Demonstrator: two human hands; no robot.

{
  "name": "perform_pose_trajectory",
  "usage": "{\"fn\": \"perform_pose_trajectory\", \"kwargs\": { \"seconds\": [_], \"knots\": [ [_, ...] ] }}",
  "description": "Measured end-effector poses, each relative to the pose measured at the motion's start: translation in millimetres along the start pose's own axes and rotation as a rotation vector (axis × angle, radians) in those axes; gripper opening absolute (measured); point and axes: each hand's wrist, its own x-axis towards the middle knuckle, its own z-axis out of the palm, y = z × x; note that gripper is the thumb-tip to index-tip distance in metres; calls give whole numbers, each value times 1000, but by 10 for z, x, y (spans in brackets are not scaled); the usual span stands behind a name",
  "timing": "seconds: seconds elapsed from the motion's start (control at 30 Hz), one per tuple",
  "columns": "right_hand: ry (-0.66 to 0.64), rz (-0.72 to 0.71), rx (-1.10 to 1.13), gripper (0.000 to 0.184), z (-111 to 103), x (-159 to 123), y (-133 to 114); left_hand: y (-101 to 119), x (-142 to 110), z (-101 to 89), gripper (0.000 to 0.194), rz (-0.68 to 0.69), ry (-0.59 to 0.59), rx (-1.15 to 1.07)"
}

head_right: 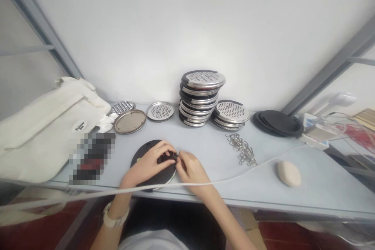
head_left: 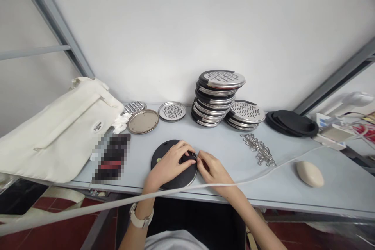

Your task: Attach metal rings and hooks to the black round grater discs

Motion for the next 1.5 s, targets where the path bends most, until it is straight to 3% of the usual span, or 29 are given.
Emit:
{"fn": "perform_pose_trajectory", "kwargs": {
  "seconds": [0.63,1.5],
  "knots": [
    [40,-9,11,24,33,5,62,-26,9,-3,17,47,-5,3],
    [36,-23,-36,17,18,-12,15,-8,5,-5,18,44,-13,7]
  ]
}}
